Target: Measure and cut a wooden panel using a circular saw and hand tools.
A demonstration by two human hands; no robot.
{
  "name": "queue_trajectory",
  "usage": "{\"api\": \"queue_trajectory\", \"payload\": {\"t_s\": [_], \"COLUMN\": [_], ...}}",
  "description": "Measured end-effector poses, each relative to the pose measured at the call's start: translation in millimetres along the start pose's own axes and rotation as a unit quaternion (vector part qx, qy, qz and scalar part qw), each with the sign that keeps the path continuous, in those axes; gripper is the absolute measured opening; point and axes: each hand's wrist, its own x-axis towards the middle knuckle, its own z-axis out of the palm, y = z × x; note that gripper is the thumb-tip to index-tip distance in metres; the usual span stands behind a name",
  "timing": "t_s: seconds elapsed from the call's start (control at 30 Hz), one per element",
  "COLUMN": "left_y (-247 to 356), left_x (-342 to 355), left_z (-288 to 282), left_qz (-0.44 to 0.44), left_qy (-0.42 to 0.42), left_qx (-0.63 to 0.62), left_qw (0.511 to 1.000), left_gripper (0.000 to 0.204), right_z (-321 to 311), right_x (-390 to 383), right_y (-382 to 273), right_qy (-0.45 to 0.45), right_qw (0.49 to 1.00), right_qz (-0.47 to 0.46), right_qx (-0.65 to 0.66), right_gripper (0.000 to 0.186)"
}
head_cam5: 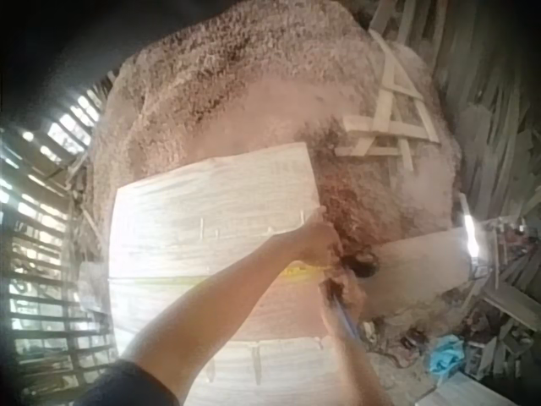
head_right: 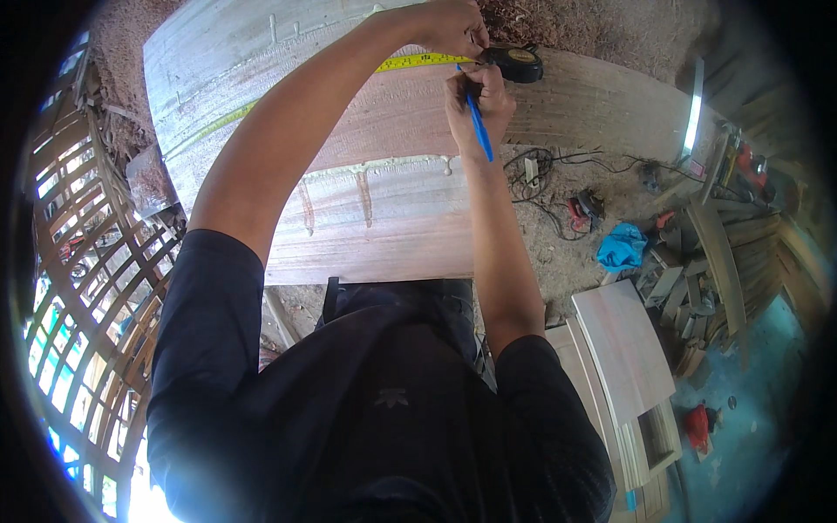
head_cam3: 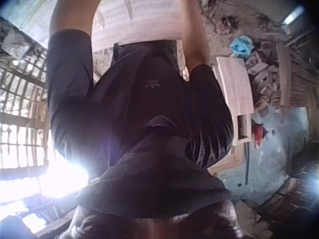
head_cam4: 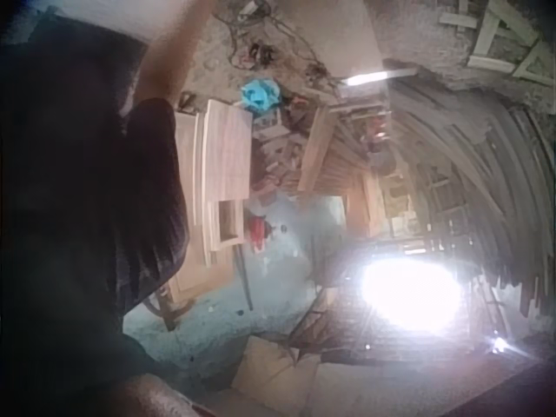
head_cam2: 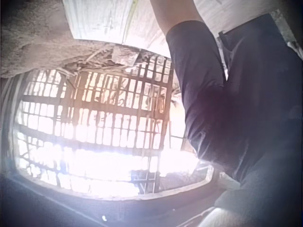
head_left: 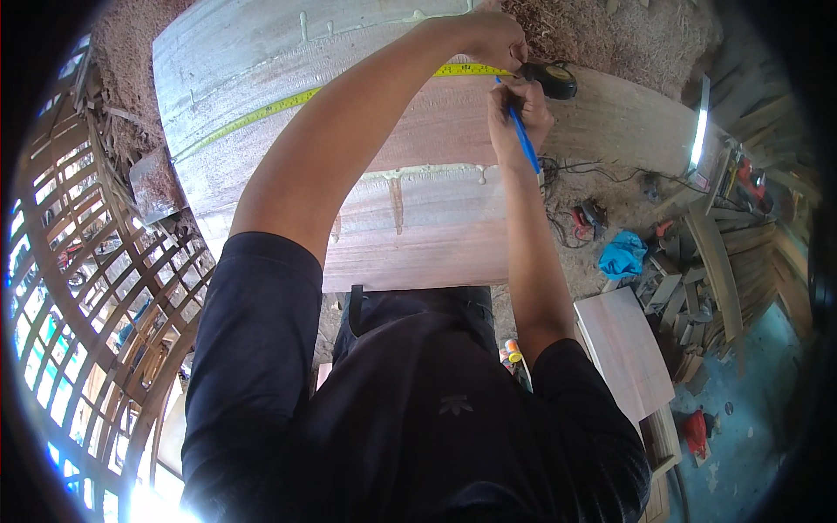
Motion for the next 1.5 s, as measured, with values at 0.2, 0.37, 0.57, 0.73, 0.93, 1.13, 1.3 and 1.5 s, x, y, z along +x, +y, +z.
{"api": "queue_trajectory", "payload": {"t_s": [0.2, 0.37, 0.57, 0.73, 0.93, 1.13, 1.3, 1.5], "left_y": [-5, 1, 4, 0, 30, 33, 30, 31], "left_x": [3, 2, 2, -8, -10, -12, -10, -9], "left_z": [4, 2, 1, -10, -38, -41, -38, -38], "left_qz": [-0.016, -0.012, -0.002, -0.014, -0.04, -0.039, -0.044, -0.036], "left_qy": [-0.013, -0.015, -0.008, 0.01, -0.101, -0.092, -0.106, -0.091], "left_qx": [0.008, 0.019, 0.031, 0.006, 0.135, 0.096, 0.129, 0.126], "left_qw": [1.0, 1.0, 0.999, 1.0, 0.985, 0.99, 0.985, 0.987], "left_gripper": [0.035, 0.034, 0.033, 0.032, 0.044, 0.042, 0.042, 0.041], "right_z": [1, -1, -4, 5, 2, 1, 1, -2], "right_x": [1, 1, 0, 4, 4, 1, 1, 2], "right_y": [-5, -3, -2, -13, -8, -3, -6, -5], "right_qy": [-0.01, -0.002, 0.002, 0.005, 0.019, 0.017, 0.005, 0.001], "right_qw": [1.0, 1.0, 1.0, 1.0, 1.0, 1.0, 1.0, 1.0], "right_qz": [0.005, 0.008, 0.01, -0.001, -0.001, 0.003, 0.006, -0.002], "right_qx": [0.007, 0.003, -0.008, 0.007, 0.013, 0.009, 0.004, -0.014], "right_gripper": [0.025, 0.025, 0.024, 0.024, 0.023, 0.024, 0.024, 0.024]}}
